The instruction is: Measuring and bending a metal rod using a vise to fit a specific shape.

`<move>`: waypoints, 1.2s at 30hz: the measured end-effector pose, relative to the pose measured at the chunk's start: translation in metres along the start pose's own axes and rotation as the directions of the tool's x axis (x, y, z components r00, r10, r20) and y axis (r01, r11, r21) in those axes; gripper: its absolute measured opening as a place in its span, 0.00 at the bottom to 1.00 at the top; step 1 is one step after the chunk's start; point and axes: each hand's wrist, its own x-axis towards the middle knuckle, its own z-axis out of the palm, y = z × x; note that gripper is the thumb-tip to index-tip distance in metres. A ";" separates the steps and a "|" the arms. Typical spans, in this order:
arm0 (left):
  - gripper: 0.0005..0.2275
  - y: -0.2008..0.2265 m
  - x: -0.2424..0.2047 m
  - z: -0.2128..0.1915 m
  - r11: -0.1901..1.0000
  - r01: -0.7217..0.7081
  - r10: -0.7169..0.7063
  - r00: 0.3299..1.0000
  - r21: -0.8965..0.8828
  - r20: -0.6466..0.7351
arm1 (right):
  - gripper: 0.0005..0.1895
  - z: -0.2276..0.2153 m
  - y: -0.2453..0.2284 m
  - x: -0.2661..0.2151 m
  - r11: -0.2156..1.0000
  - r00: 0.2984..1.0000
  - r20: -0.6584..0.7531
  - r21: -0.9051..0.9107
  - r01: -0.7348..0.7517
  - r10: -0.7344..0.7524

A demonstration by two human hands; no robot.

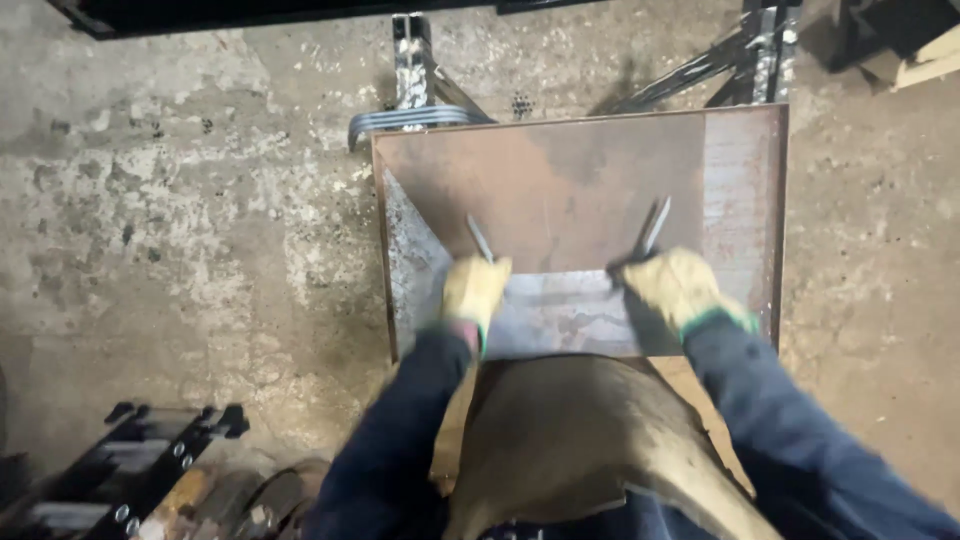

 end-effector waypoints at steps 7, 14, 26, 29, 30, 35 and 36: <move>0.19 -0.006 -0.085 0.004 0.923 0.333 -0.219 0.865 -0.192 0.452 | 0.25 0.056 -0.005 -0.062 0.833 0.958 0.125 0.472 -0.288 0.260; 0.26 -0.016 -0.051 0.040 0.991 0.114 -0.130 0.872 0.063 0.471 | 0.24 0.139 0.041 -0.027 0.940 0.953 -0.280 0.341 -0.011 0.113; 0.25 -0.017 -0.107 0.032 0.984 0.024 -0.011 0.997 -0.178 0.075 | 0.36 0.130 0.041 -0.027 0.880 0.877 -0.370 0.461 -0.112 0.305; 0.22 -0.029 -0.081 0.059 0.974 0.021 -0.026 0.999 -0.227 -0.020 | 0.38 0.129 0.050 -0.013 0.874 0.863 -0.396 0.476 -0.099 0.313; 0.22 -0.026 -0.081 0.056 0.975 0.023 -0.029 0.999 -0.223 -0.020 | 0.38 0.128 0.050 -0.013 0.873 0.864 -0.394 0.478 -0.097 0.312; 0.27 -0.021 -0.089 0.051 0.967 0.176 -0.145 0.975 -0.184 0.170 | 0.37 0.097 0.044 -0.039 0.885 0.919 -0.310 0.459 -0.081 0.244; 0.27 -0.029 -0.086 0.059 0.967 0.177 -0.147 0.975 -0.183 0.166 | 0.37 0.085 0.038 -0.052 0.885 0.919 -0.312 0.459 -0.076 0.241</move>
